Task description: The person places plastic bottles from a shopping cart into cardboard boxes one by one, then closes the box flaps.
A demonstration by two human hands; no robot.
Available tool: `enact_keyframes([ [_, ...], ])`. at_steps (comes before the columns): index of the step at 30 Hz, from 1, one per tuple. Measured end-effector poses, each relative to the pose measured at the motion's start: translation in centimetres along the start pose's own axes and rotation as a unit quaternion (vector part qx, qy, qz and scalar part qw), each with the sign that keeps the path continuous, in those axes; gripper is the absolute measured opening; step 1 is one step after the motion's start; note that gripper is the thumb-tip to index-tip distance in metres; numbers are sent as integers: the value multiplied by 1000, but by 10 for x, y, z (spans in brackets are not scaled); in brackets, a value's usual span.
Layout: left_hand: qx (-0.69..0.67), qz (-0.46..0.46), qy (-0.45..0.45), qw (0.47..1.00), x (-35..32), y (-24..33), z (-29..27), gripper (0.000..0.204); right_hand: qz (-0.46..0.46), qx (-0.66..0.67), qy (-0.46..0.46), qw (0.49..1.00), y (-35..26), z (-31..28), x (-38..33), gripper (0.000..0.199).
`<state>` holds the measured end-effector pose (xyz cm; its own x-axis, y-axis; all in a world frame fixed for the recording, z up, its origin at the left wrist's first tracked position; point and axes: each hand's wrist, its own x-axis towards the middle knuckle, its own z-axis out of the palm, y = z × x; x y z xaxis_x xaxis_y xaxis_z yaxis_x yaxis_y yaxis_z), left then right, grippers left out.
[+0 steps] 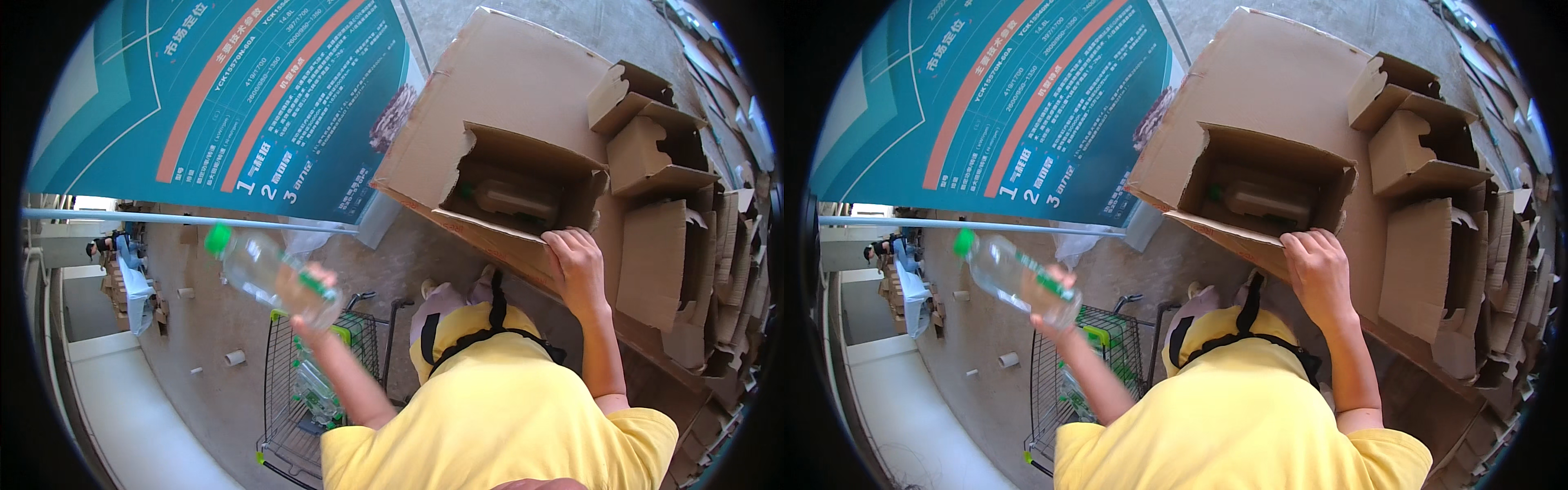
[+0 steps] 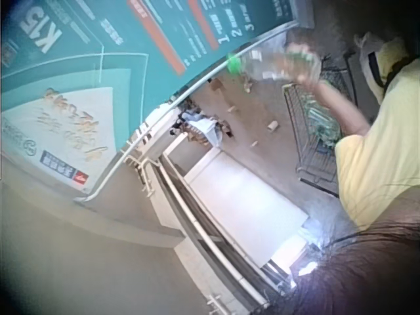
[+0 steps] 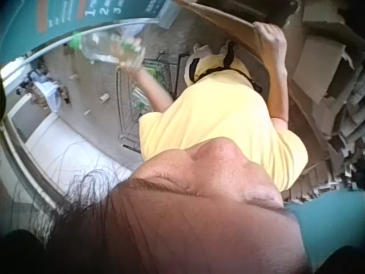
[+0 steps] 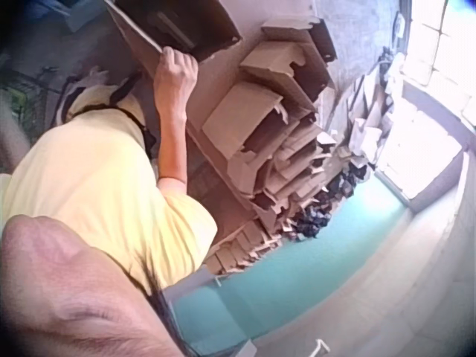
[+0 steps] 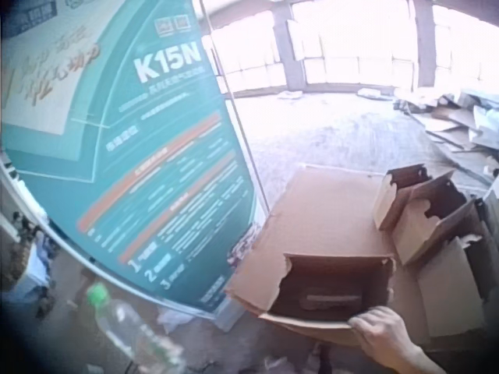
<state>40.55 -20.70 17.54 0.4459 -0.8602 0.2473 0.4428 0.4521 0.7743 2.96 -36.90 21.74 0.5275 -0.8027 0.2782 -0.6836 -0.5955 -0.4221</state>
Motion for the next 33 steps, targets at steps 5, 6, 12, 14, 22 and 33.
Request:
enact_keyframes([
  [5, -367, -219, -243, 871, 97, -82, 194, 95, -22, -8, 36, 999, 6, 2, -4, 16],
  [6, -211, -237, -269, 910, 111, -86, 209, 87, -25, -8, 48, 998, 6, 4, -5, 16],
  [12, 458, -174, -499, 715, 163, -128, 240, 62, -10, -4, 126, 992, 9, 15, -7, 11],
  [14, 544, -189, -570, 586, 166, -136, 240, 64, 7, 0, 112, 994, 9, 18, -12, 10],
  [22, 565, -304, -726, 247, 187, -192, 227, 68, 33, 10, 115, 993, 7, 22, -17, 12],
  [33, 561, -277, -765, 152, 164, -259, 221, 72, 24, 3, 121, 992, 7, 22, -17, 12],
])
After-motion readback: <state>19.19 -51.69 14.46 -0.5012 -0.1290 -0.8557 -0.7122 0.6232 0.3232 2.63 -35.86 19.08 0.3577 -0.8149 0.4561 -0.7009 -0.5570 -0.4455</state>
